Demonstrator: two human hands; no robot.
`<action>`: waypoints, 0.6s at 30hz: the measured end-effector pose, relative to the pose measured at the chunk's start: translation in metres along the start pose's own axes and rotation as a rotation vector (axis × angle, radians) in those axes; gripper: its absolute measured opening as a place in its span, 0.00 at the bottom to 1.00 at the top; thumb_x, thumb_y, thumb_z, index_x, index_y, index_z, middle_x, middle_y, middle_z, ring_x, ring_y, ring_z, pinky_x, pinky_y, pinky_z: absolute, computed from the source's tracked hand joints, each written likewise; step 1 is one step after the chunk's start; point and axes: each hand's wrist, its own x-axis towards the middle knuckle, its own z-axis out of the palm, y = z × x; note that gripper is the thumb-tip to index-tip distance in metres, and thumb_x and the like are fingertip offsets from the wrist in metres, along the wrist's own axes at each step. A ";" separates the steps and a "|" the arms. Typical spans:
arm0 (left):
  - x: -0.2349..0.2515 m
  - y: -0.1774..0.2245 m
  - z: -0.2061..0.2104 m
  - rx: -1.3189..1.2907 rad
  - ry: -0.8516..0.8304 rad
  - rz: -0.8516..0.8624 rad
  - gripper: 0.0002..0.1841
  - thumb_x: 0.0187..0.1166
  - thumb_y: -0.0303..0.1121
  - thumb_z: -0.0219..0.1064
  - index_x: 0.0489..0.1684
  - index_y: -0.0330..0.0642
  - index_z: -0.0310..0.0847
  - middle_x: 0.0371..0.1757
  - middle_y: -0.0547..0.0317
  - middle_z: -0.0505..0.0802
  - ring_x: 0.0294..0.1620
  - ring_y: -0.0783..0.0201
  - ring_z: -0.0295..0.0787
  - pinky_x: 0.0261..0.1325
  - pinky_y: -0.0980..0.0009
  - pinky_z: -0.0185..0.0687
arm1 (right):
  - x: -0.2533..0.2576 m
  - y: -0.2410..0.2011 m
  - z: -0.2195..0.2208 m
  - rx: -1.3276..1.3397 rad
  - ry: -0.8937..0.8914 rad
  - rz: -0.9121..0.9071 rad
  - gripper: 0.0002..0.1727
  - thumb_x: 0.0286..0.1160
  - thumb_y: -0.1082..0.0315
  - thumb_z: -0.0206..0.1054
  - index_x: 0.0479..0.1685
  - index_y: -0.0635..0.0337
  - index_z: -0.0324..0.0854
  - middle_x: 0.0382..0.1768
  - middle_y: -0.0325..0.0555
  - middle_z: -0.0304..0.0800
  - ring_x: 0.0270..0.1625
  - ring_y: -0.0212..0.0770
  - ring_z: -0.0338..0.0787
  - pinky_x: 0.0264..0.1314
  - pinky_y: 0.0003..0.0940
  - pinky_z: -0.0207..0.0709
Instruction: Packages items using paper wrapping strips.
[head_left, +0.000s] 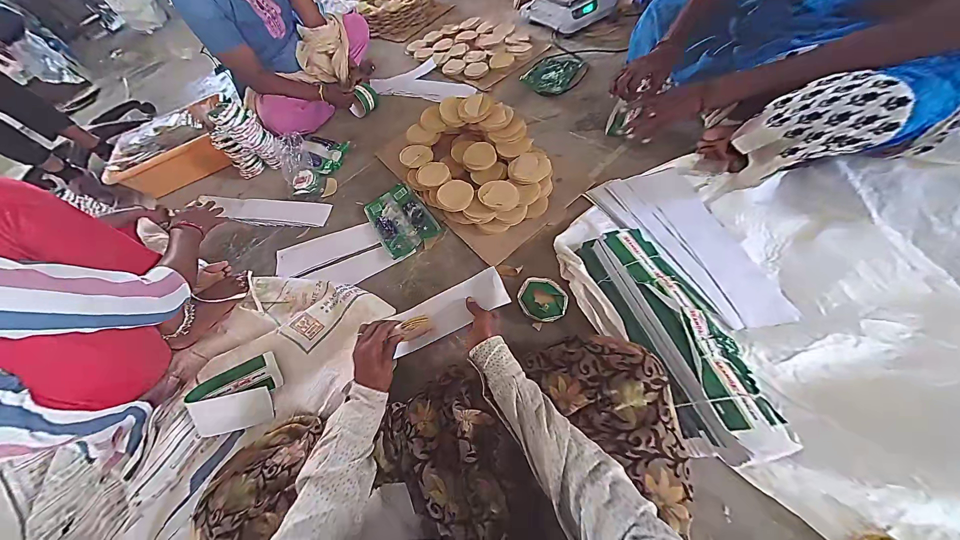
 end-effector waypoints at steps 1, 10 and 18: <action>0.002 0.000 0.011 0.035 -0.073 -0.012 0.11 0.69 0.23 0.70 0.44 0.27 0.92 0.47 0.35 0.95 0.52 0.36 0.92 0.64 0.42 0.81 | 0.001 0.005 -0.003 -0.069 -0.004 -0.045 0.34 0.84 0.75 0.63 0.87 0.68 0.53 0.79 0.68 0.71 0.76 0.53 0.78 0.76 0.47 0.73; 0.027 0.022 0.047 0.178 -0.246 -0.135 0.12 0.72 0.29 0.71 0.50 0.37 0.93 0.54 0.39 0.94 0.69 0.33 0.83 0.80 0.28 0.53 | 0.001 0.017 -0.014 -0.925 -0.389 -0.897 0.36 0.64 0.91 0.55 0.79 0.67 0.76 0.81 0.65 0.74 0.81 0.63 0.78 0.81 0.55 0.73; 0.018 0.027 0.069 -0.168 -0.042 -0.409 0.37 0.62 0.18 0.70 0.79 0.21 0.67 0.66 0.27 0.86 0.77 0.28 0.74 0.85 0.41 0.59 | -0.007 0.032 -0.012 -1.309 -0.528 -1.052 0.46 0.53 0.94 0.63 0.83 0.55 0.75 0.87 0.72 0.62 0.82 0.75 0.73 0.65 0.62 0.82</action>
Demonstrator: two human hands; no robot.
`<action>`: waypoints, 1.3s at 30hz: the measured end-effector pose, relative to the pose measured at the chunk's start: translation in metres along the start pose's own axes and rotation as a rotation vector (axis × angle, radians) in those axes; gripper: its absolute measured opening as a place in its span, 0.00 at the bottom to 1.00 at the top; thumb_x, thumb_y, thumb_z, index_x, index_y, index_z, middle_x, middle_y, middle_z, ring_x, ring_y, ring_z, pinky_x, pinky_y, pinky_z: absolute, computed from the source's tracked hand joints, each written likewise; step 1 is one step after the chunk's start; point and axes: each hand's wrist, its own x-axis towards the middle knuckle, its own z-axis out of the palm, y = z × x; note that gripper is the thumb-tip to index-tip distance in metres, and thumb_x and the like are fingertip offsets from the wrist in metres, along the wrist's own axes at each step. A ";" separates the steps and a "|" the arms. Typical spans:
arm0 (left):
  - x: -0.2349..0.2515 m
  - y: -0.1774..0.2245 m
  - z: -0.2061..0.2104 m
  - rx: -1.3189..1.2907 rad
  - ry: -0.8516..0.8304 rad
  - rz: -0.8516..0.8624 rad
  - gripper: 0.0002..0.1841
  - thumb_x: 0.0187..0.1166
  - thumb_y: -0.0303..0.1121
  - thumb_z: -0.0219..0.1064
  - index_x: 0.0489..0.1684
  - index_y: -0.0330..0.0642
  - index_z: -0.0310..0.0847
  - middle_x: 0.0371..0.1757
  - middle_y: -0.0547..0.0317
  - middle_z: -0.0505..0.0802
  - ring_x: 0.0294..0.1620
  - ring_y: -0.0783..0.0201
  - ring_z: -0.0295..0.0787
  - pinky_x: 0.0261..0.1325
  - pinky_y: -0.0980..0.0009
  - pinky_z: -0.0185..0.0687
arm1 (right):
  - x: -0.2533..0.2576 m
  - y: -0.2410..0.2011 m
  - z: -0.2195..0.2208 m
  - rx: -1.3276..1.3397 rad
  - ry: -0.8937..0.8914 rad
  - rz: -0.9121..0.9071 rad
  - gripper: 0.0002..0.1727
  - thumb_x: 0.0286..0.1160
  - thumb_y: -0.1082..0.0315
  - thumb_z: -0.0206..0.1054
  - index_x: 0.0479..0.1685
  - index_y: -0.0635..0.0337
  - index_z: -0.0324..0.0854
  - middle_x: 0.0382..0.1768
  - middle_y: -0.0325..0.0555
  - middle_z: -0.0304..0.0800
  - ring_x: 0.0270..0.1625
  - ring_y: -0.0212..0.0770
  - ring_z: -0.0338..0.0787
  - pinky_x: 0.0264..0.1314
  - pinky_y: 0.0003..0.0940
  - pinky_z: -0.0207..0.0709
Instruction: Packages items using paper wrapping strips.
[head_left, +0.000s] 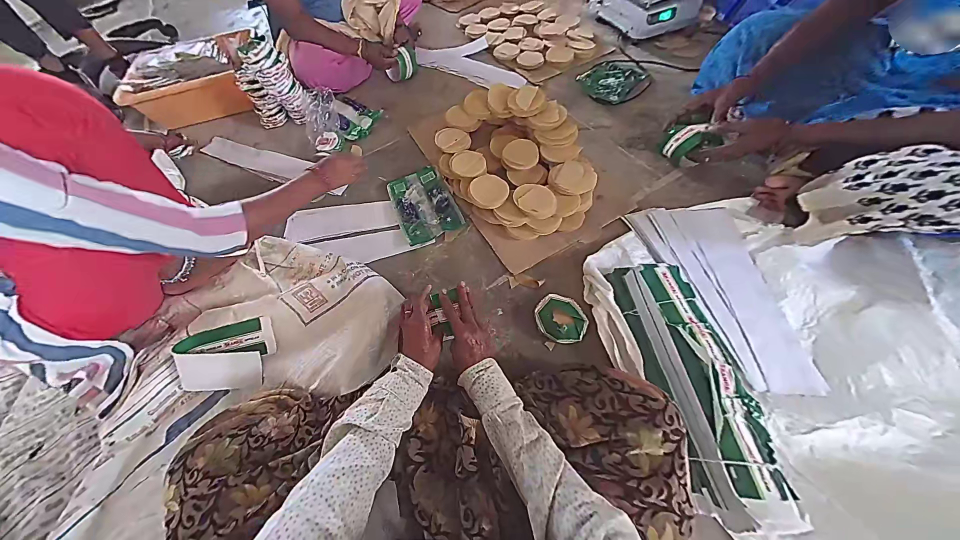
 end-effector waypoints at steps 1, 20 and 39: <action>0.000 0.000 0.002 -0.057 0.000 -0.037 0.38 0.63 0.18 0.67 0.81 0.21 0.64 0.69 0.25 0.84 0.79 0.30 0.72 0.85 0.44 0.61 | 0.000 -0.001 0.000 -0.015 -0.022 0.001 0.47 0.53 0.94 0.63 0.83 0.54 0.75 0.87 0.73 0.60 0.83 0.77 0.71 0.65 0.63 0.82; 0.014 0.014 -0.022 -0.121 -0.229 -0.140 0.33 0.77 0.20 0.64 0.86 0.26 0.60 0.79 0.27 0.78 0.86 0.31 0.64 0.92 0.48 0.49 | -0.014 -0.007 -0.026 -0.045 -0.007 -0.258 0.42 0.79 0.54 0.52 0.85 0.81 0.58 0.85 0.77 0.61 0.89 0.71 0.62 0.88 0.74 0.46; -0.024 0.026 -0.004 -0.904 0.006 -0.629 0.24 0.89 0.32 0.57 0.77 0.23 0.63 0.70 0.32 0.81 0.67 0.52 0.81 0.70 0.59 0.77 | 0.019 0.021 -0.052 0.865 -0.203 0.630 0.14 0.71 0.82 0.65 0.55 0.70 0.79 0.41 0.46 0.92 0.42 0.33 0.92 0.49 0.31 0.88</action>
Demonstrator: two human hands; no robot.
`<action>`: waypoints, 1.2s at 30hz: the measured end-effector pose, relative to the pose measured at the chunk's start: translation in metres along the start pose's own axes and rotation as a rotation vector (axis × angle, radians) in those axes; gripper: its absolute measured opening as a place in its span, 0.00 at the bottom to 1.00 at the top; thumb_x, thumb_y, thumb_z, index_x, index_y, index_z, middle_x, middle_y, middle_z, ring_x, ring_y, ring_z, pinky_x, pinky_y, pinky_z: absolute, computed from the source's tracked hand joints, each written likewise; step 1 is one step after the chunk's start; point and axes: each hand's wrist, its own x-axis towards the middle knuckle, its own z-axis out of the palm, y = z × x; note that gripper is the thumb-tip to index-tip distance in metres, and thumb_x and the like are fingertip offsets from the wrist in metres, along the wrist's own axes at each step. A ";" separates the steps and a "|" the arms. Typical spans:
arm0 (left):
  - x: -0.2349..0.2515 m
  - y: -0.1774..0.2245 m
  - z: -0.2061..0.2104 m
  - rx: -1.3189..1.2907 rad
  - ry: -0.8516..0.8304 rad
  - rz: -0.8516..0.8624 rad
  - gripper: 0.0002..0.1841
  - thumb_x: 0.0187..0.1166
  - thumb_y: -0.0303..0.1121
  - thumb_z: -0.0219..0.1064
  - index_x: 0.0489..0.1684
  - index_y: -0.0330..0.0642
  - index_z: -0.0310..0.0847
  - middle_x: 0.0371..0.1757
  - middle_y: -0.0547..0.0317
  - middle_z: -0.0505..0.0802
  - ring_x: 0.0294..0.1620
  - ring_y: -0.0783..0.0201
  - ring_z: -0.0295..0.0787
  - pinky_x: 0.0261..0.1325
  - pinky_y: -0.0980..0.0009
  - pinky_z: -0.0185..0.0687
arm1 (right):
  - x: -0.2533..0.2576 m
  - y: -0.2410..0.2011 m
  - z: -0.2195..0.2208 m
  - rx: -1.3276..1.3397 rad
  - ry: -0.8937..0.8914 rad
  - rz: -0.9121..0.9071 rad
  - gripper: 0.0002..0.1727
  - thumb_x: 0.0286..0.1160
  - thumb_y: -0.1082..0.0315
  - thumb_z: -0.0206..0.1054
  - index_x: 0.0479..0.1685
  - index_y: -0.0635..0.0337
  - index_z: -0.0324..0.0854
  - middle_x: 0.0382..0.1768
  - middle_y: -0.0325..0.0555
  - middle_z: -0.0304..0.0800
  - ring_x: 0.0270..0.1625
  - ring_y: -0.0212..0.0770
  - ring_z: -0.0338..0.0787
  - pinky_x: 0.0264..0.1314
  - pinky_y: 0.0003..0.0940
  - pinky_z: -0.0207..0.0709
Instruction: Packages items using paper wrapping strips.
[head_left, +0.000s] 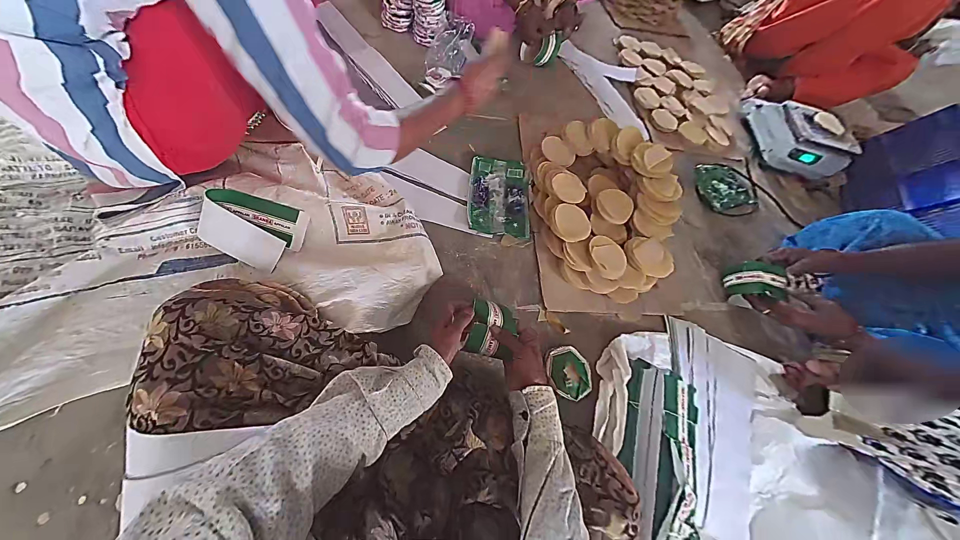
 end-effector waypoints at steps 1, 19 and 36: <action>-0.004 -0.001 0.002 -0.036 -0.052 -0.018 0.25 0.88 0.34 0.60 0.76 0.22 0.64 0.67 0.33 0.82 0.65 0.54 0.82 0.71 0.60 0.77 | -0.003 0.003 0.000 0.035 0.011 -0.015 0.14 0.72 0.83 0.65 0.56 0.71 0.79 0.42 0.46 0.93 0.43 0.33 0.92 0.51 0.31 0.89; -0.008 -0.024 0.012 0.189 0.091 0.233 0.12 0.68 0.24 0.74 0.47 0.26 0.85 0.44 0.49 0.92 0.46 0.69 0.90 0.56 0.71 0.85 | -0.021 0.027 -0.001 0.085 0.094 -0.255 0.07 0.77 0.83 0.61 0.40 0.70 0.86 0.30 0.36 0.92 0.35 0.22 0.89 0.47 0.21 0.85; -0.012 -0.035 0.005 0.330 0.127 0.392 0.11 0.69 0.23 0.74 0.44 0.24 0.86 0.43 0.45 0.94 0.48 0.66 0.91 0.59 0.69 0.85 | -0.015 0.038 0.001 -0.001 0.037 -0.301 0.07 0.62 0.86 0.70 0.37 0.71 0.87 0.29 0.41 0.94 0.35 0.27 0.92 0.46 0.25 0.88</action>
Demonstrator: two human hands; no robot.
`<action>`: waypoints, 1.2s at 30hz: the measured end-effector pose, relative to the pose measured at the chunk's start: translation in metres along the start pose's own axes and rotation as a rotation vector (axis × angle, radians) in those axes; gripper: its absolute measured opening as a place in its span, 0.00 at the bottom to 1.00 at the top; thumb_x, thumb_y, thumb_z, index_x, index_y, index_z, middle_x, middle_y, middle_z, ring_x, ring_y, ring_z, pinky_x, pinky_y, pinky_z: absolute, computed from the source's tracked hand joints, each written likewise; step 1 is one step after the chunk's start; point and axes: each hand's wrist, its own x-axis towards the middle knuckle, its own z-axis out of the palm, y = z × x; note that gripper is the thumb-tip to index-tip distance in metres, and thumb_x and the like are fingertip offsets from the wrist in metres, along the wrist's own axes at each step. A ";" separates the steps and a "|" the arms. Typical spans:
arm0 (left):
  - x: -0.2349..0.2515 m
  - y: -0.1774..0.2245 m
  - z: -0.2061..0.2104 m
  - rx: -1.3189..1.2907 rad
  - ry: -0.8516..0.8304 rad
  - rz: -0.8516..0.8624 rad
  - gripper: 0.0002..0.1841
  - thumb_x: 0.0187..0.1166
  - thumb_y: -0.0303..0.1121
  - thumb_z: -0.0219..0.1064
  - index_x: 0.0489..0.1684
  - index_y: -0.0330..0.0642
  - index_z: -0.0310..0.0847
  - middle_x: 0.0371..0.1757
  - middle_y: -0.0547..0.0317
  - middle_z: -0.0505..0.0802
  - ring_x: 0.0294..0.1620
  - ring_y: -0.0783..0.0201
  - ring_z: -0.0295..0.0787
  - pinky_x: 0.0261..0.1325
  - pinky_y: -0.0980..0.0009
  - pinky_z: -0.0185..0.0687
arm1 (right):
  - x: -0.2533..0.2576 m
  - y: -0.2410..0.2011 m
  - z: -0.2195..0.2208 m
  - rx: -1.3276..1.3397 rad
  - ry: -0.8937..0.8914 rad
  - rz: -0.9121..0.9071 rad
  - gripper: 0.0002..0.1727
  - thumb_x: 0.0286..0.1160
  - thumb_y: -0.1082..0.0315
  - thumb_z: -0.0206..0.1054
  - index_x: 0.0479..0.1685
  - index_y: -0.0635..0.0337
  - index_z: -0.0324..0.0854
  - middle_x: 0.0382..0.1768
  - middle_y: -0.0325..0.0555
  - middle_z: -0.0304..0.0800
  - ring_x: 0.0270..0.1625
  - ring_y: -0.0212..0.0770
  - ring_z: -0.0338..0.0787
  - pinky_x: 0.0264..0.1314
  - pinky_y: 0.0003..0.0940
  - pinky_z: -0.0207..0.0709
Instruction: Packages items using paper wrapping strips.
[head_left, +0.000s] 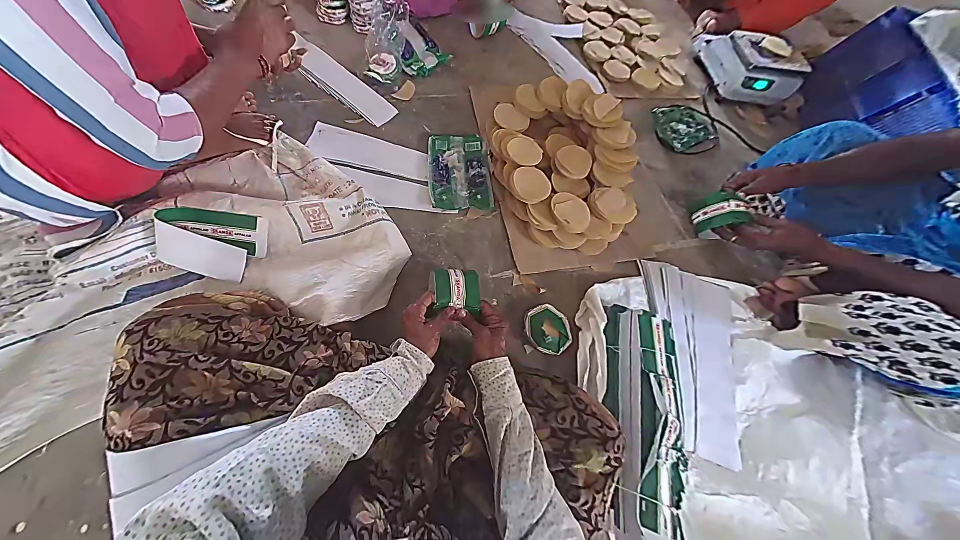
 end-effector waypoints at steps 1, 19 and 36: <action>0.001 -0.003 -0.001 0.009 -0.003 -0.013 0.12 0.70 0.23 0.74 0.46 0.24 0.86 0.46 0.43 0.94 0.51 0.64 0.91 0.62 0.68 0.84 | 0.002 0.003 0.000 -0.043 -0.009 -0.001 0.06 0.63 0.85 0.70 0.37 0.71 0.88 0.29 0.41 0.94 0.35 0.27 0.92 0.46 0.26 0.88; 0.007 -0.004 -0.002 -0.170 0.063 -0.168 0.07 0.71 0.25 0.74 0.39 0.28 0.86 0.37 0.57 0.92 0.40 0.77 0.89 0.53 0.77 0.84 | 0.008 0.010 0.005 -0.119 -0.056 -0.067 0.05 0.70 0.77 0.69 0.40 0.70 0.89 0.31 0.40 0.95 0.35 0.25 0.93 0.47 0.25 0.88; 0.005 -0.008 -0.007 0.009 0.005 -0.042 0.12 0.71 0.26 0.74 0.44 0.24 0.87 0.42 0.49 0.93 0.46 0.74 0.89 0.56 0.76 0.83 | 0.004 0.007 0.006 -0.076 -0.054 -0.012 0.09 0.63 0.77 0.75 0.42 0.69 0.88 0.31 0.39 0.95 0.35 0.25 0.93 0.46 0.26 0.89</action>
